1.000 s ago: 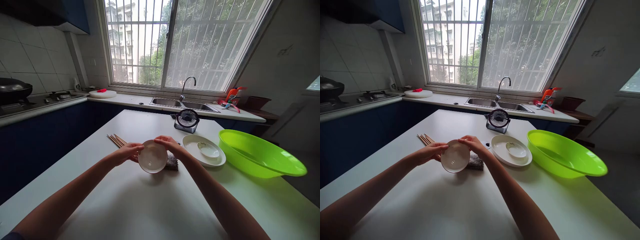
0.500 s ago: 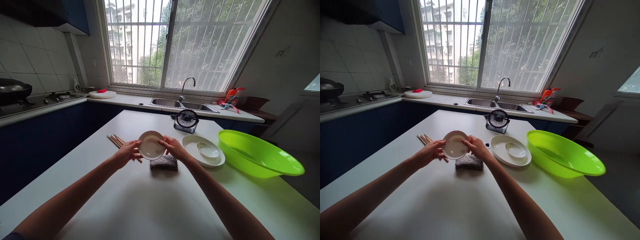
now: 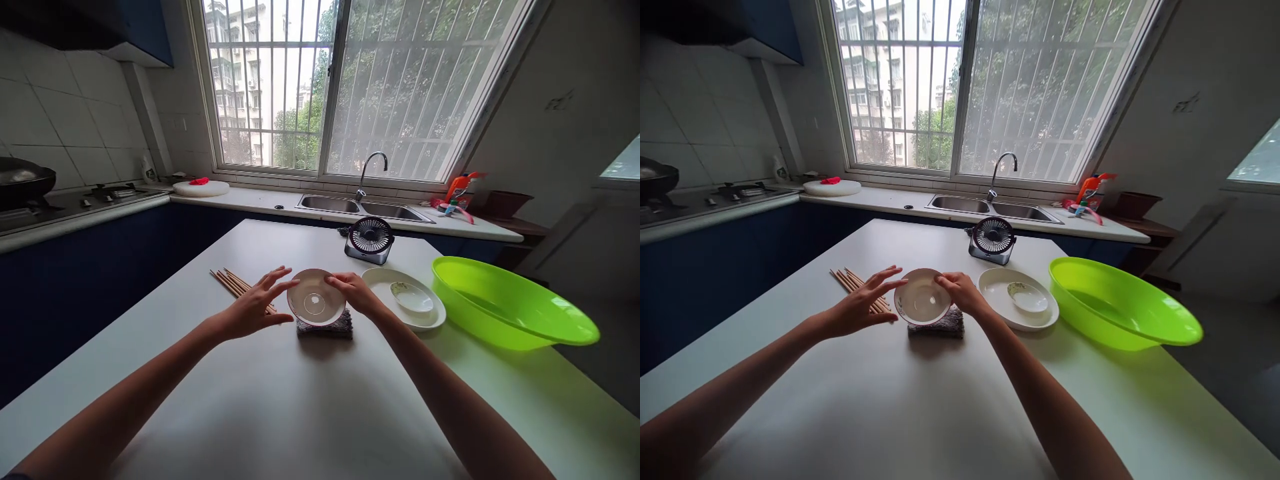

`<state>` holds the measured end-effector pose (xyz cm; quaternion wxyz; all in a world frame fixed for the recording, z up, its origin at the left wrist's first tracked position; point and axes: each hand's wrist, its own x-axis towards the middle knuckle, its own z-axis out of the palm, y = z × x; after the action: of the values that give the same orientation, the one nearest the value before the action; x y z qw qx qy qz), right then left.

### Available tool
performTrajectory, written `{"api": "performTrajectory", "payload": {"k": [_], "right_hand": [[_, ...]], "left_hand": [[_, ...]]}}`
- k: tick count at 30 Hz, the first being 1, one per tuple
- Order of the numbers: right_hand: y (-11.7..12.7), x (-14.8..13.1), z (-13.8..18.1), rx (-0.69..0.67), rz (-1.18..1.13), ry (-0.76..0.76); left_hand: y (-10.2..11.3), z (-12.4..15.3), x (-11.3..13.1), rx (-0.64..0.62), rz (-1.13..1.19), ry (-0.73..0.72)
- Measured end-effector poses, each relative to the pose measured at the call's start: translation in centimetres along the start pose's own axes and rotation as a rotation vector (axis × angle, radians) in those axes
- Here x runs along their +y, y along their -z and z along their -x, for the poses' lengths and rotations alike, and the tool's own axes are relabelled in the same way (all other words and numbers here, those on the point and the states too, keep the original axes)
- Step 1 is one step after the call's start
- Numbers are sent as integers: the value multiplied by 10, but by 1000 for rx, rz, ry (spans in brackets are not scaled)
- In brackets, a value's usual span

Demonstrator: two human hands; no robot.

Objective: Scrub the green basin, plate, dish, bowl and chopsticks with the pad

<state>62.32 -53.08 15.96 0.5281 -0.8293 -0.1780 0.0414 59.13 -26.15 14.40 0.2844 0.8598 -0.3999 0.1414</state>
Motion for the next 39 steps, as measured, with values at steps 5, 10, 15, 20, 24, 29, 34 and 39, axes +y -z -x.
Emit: {"api": "performTrajectory", "payload": {"k": [5, 10, 15, 20, 24, 29, 34, 39], "right_hand": [[-1, 1, 1, -45, -28, -21], [-3, -3, 3, -62, -22, -3], [-8, -5, 1, -35, -58, -23], [-15, -4, -1, 2, -147, -18], [-17, 6, -1, 92, -284, -1], [-16, 30, 19, 180, -43, 138], [-18, 52, 47, -70, 434, 532], [-25, 71, 50, -34, 671, 732]], "left_hand": [[3, -3, 2, -39, -263, -339], [6, -6, 8, -77, -214, -441], [15, -5, 11, -58, -190, -456], [19, -4, 12, -31, -226, -418], [20, -3, 5, 9, -274, -396], [21, -2, -11, 53, -275, -318], [10, -1, -24, 40, -363, -273], [-2, 0, -28, 45, -470, -255]]}}
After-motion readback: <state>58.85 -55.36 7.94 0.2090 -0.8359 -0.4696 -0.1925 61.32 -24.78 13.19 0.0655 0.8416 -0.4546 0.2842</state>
